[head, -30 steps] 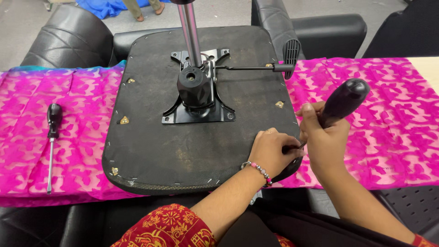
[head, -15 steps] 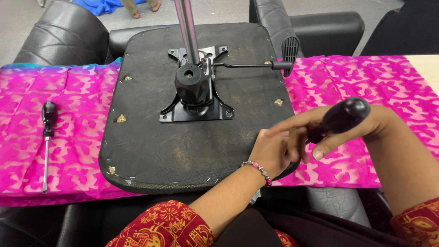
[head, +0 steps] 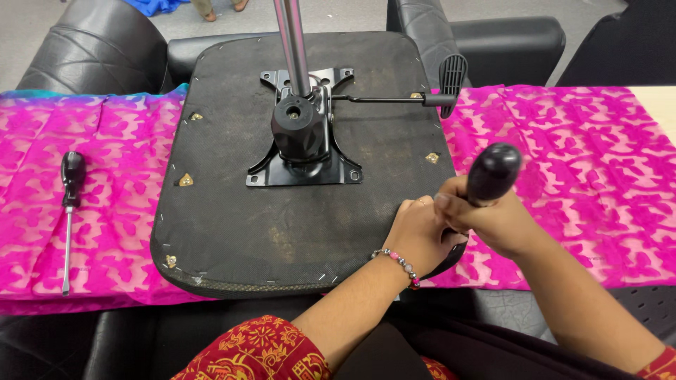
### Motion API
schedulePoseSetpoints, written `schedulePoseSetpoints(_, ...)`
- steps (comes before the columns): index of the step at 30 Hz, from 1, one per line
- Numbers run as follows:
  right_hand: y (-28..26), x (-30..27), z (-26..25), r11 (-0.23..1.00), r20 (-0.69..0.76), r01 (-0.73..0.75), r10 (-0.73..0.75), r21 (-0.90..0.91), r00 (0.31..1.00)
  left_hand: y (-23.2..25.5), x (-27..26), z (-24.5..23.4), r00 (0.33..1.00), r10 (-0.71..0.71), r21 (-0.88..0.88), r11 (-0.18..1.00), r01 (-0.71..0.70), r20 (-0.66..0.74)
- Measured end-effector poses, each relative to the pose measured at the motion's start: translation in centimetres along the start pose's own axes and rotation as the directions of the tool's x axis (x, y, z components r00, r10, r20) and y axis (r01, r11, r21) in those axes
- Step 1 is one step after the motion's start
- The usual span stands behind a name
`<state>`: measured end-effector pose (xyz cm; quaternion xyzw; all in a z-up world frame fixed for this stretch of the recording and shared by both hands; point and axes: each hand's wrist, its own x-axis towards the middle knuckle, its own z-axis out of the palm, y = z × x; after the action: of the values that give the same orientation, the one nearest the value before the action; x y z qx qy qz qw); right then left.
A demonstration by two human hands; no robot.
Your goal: The person uses a screwdriver to tighten screws into the underside of an office chair seat, securing the metal mounting plate to the seat cushion. The person works methodically on multiple screw locations around the central gas lift post.
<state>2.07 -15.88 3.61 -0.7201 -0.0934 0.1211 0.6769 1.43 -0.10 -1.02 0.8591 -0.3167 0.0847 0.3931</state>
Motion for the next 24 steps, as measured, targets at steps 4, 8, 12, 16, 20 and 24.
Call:
schedulePoseSetpoints(4, 0.0, -0.4, 2.5, 0.988, -0.224, 0.152, -0.149, -0.006, 0.963, -0.1, -0.3, -0.2, 0.999, 0.025, -0.017, 1.0, -0.026, -0.042)
schedulePoseSetpoints(8, -0.2, -0.3, 3.0, 0.947, -0.458, 0.303, -0.225, 0.104, 0.86, 0.3, -0.4, -0.3, 1.0, -0.007, -0.016, 1.0, 0.006, -0.019)
schedulePoseSetpoints(12, -0.5, -0.6, 3.1, 0.893, -0.615, 0.44, -0.298, 0.09, 0.73, 0.4, -0.4, -0.3, 0.999, -0.004, -0.053, 0.999, 0.002, -0.035)
schedulePoseSetpoints(16, -0.7, -0.9, 4.9, 0.908, -0.687, 0.418, -0.326, -0.035, 0.65, 0.3, -0.5, -0.3, 0.998, 0.017, -0.02, 1.0, -0.019, -0.058)
schedulePoseSetpoints(20, -1.1, -0.6, 5.8, 0.935, -0.733, 0.346, -0.285, -0.073, 0.618, 0.0, -0.7, 0.0, 0.994, 0.044, -0.001, 0.999, -0.044, -0.097)
schedulePoseSetpoints(24, -0.8, -1.1, 5.8, 0.94, -0.714, 0.34, -0.265, -0.04, 0.648, -0.2, -0.7, 0.7, 0.993, 0.02, -0.054, 0.998, -0.026, -0.113)
